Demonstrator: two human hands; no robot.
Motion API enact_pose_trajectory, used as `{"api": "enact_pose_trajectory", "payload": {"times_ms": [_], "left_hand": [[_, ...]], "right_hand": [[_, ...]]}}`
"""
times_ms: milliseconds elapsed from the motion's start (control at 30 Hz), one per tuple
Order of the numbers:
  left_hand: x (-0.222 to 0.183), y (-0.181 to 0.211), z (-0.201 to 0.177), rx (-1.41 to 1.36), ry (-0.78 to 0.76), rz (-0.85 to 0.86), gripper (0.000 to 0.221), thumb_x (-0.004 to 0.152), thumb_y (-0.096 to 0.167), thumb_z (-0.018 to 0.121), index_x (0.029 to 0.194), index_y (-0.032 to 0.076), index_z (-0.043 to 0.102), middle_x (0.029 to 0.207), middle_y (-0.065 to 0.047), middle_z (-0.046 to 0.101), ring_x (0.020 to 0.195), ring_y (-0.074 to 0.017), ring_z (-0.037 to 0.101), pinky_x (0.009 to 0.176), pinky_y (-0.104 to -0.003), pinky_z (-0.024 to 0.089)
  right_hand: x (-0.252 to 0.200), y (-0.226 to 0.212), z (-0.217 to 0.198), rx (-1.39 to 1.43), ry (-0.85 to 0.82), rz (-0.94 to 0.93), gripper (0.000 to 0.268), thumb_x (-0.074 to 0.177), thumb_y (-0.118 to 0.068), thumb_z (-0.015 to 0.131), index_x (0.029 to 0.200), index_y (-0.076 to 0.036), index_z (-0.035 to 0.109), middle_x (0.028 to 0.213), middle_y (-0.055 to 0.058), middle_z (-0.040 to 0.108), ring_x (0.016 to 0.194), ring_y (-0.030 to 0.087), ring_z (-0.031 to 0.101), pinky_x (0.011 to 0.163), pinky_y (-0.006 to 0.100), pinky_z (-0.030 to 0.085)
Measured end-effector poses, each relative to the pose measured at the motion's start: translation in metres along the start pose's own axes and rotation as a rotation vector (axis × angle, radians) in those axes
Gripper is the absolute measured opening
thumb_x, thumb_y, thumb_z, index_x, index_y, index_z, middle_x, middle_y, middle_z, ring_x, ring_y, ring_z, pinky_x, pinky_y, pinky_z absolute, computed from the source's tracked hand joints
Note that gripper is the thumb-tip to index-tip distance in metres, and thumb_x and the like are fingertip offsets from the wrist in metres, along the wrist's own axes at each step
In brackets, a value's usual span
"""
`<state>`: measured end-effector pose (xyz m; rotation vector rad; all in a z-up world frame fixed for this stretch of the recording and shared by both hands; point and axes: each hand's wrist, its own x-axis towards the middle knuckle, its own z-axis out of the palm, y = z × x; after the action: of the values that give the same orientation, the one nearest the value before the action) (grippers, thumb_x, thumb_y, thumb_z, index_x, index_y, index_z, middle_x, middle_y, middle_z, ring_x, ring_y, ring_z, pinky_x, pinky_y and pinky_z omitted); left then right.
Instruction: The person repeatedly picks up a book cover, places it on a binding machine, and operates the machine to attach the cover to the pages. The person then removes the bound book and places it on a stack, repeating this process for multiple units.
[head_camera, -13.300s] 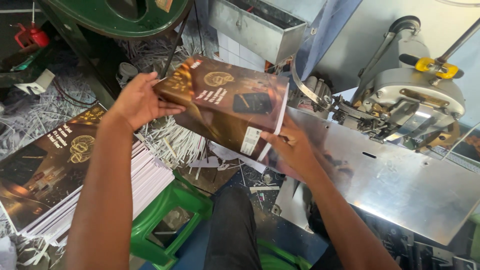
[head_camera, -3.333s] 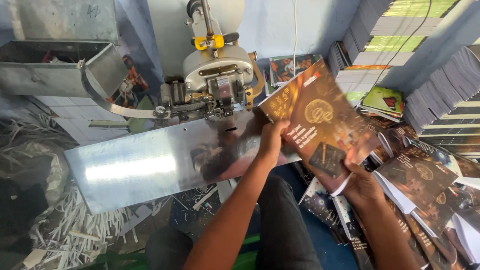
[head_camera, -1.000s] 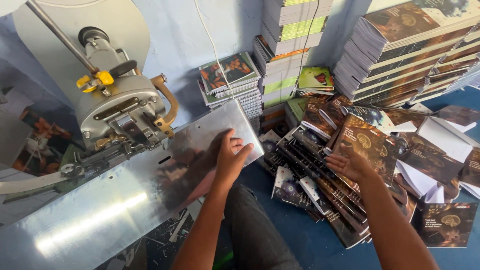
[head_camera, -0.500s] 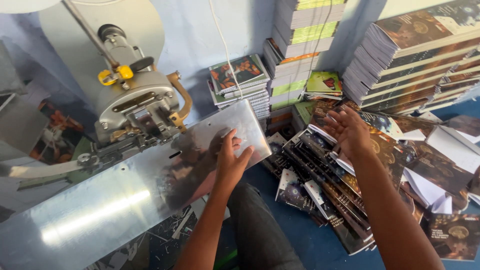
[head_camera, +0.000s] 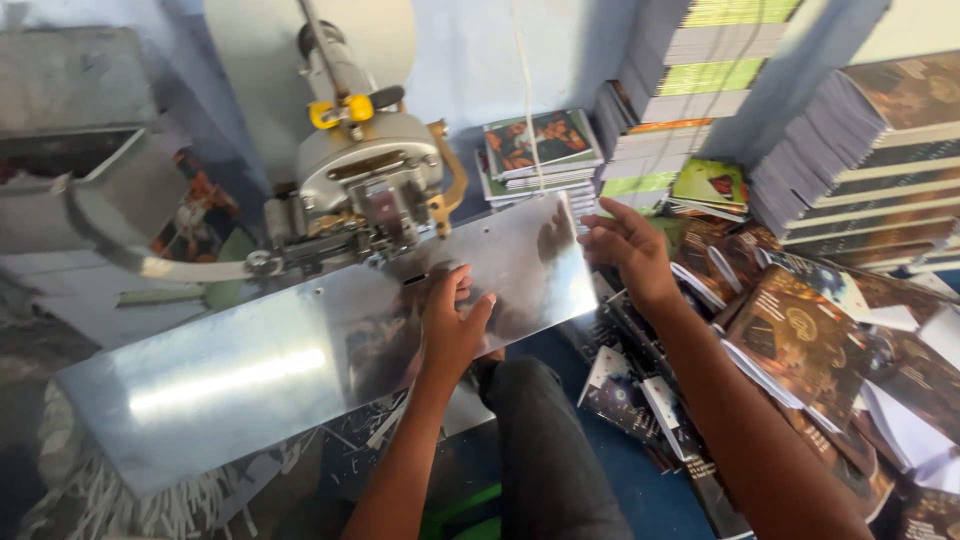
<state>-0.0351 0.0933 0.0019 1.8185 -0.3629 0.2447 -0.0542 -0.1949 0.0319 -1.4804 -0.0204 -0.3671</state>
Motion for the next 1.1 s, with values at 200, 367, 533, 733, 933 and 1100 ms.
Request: {"api": "enact_pose_trajectory", "payload": {"times_ms": [200, 367, 533, 733, 933, 1100], "left_hand": [[-0.007, -0.007, -0.043, 0.075, 0.029, -0.010, 0.041, 0.083, 0.018, 0.078, 0.121, 0.003, 0.069, 0.118, -0.013, 0.072, 0.103, -0.0247, 0.069, 0.091, -0.037, 0.055], [-0.024, -0.018, -0.076, 0.074, 0.103, -0.075, 0.037, 0.086, 0.017, 0.076, 0.119, 0.003, 0.070, 0.119, -0.014, 0.071, 0.106, -0.0246, 0.069, 0.092, -0.036, 0.054], [-0.030, -0.031, -0.109, 0.116, 0.227, 0.003, 0.030, 0.087, 0.015, 0.074, 0.113, 0.003, 0.071, 0.115, -0.014, 0.070, 0.105, -0.0255, 0.071, 0.092, -0.035, 0.056], [-0.038, -0.037, -0.149, 0.258, 0.334, 0.077, 0.032, 0.085, 0.012, 0.074, 0.117, 0.004, 0.072, 0.117, -0.014, 0.072, 0.109, -0.0293, 0.068, 0.097, -0.039, 0.053], [-0.044, -0.032, -0.176, 0.248, 0.381, -0.008, 0.047, 0.088, 0.014, 0.074, 0.132, 0.003, 0.064, 0.127, -0.018, 0.064, 0.118, -0.0314, 0.064, 0.100, -0.041, 0.050], [-0.056, -0.022, -0.205, 0.315, 0.412, -0.020, 0.050, 0.089, 0.017, 0.074, 0.135, 0.002, 0.061, 0.132, -0.018, 0.063, 0.124, -0.0321, 0.061, 0.105, -0.042, 0.048]], "right_hand": [[-0.001, 0.018, 0.056, -0.064, -0.246, -0.160, 0.032, 0.103, 0.000, 0.055, 0.135, 0.003, 0.059, 0.132, 0.019, 0.069, 0.112, 0.021, 0.069, 0.091, 0.035, 0.059], [-0.015, 0.012, 0.106, -0.220, -0.389, -0.303, 0.026, 0.100, 0.006, 0.055, 0.125, 0.004, 0.064, 0.137, 0.017, 0.067, 0.126, 0.023, 0.064, 0.104, 0.034, 0.053], [-0.026, 0.012, 0.160, -0.306, -0.425, -0.271, 0.035, 0.097, 0.007, 0.055, 0.130, -0.001, 0.064, 0.125, 0.013, 0.071, 0.111, 0.020, 0.071, 0.094, 0.031, 0.057], [-0.027, 0.016, 0.216, -0.327, -0.519, -0.460, 0.039, 0.092, 0.010, 0.055, 0.129, -0.001, 0.064, 0.127, 0.016, 0.067, 0.109, 0.022, 0.070, 0.091, 0.031, 0.058], [-0.026, 0.018, 0.264, -0.442, -0.535, -0.497, 0.039, 0.091, 0.002, 0.064, 0.129, -0.003, 0.066, 0.138, 0.019, 0.060, 0.117, 0.031, 0.067, 0.092, 0.035, 0.057], [-0.022, 0.027, 0.309, -0.550, -0.590, -0.792, 0.045, 0.091, -0.001, 0.067, 0.136, -0.002, 0.062, 0.141, 0.019, 0.060, 0.134, 0.039, 0.056, 0.111, 0.043, 0.049]]}}
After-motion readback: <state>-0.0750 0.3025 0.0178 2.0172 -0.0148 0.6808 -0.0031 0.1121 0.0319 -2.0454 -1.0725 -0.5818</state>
